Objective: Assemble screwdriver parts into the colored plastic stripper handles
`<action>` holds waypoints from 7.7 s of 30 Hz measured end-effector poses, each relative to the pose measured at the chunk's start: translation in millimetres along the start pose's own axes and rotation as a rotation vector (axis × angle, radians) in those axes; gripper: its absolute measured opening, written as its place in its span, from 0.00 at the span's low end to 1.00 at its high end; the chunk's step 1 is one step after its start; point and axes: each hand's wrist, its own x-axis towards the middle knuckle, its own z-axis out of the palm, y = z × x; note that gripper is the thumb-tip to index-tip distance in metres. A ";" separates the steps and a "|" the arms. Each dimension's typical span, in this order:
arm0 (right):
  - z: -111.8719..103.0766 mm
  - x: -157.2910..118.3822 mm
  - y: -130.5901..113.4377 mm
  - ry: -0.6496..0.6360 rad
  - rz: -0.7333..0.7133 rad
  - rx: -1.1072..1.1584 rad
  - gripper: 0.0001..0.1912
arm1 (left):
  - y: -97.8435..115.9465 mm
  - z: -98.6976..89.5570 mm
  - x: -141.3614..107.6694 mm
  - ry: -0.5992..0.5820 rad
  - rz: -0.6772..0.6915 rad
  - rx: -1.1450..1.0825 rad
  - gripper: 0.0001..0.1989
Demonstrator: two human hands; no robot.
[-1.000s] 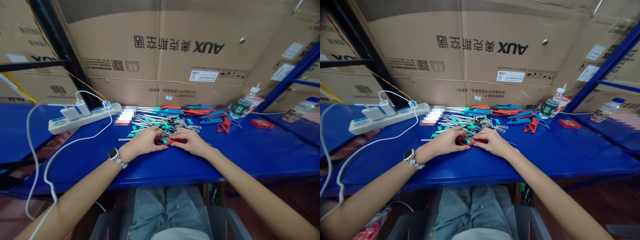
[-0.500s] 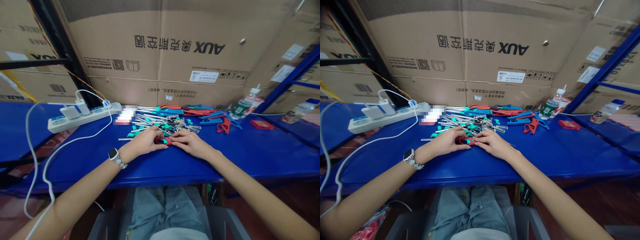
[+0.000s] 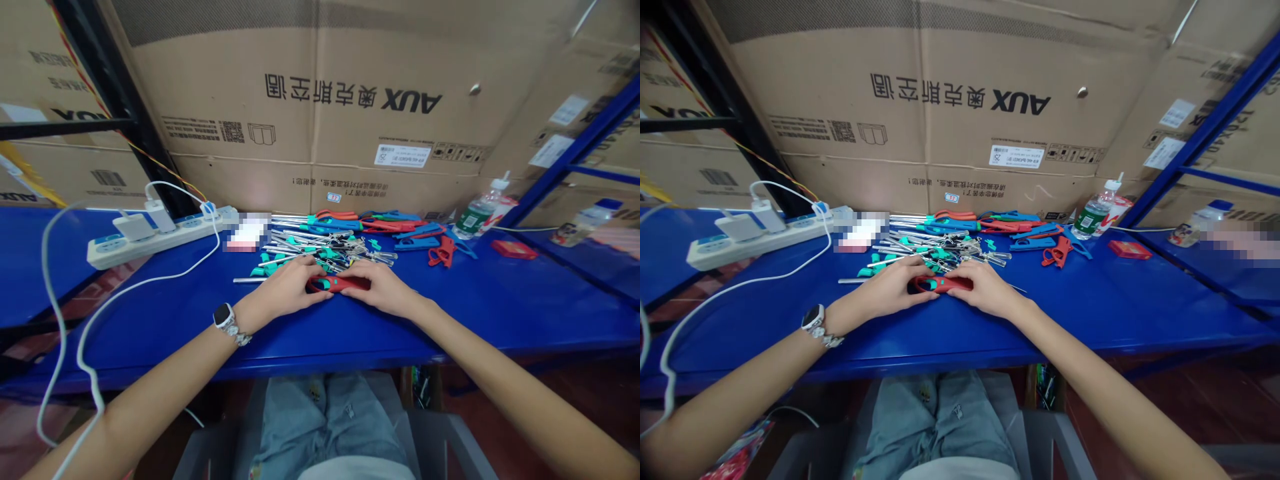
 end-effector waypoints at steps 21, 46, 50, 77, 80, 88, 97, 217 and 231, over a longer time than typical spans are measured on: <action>-3.1 -9.1 -0.8 0.019 -0.005 0.038 0.09 | -1.5 1.2 -0.4 0.015 -0.017 -0.030 0.20; -13.9 7.6 -12.9 -0.209 0.129 -0.149 0.10 | -13.7 11.2 3.6 0.052 -0.070 -0.177 0.20; -19.1 13.0 -26.4 -0.319 0.170 -0.182 0.12 | -13.0 12.0 -4.9 0.071 -0.061 -0.209 0.18; 18.8 15.3 -49.1 -0.073 0.411 -0.315 0.20 | 4.7 -12.8 -33.6 0.384 -0.458 -0.453 0.30; 23.0 19.8 -53.6 -0.009 0.465 -0.188 0.19 | 9.5 -0.1 -20.6 0.281 -0.454 -0.745 0.27; 42.8 38.0 -61.0 0.183 0.446 0.113 0.20 | 28.1 7.7 30.6 0.521 -0.379 -1.214 0.15; 31.0 27.5 -55.3 0.103 0.383 0.201 0.26 | 12.7 -22.9 19.5 0.447 -0.355 -1.352 0.13; -6.1 42.3 4.4 0.491 0.174 0.912 0.22 | -44.2 -34.5 -13.3 0.205 0.098 0.241 0.18; -0.6 44.0 -1.2 0.558 0.154 0.798 0.23 | -41.0 -32.3 -11.8 0.207 0.076 0.229 0.19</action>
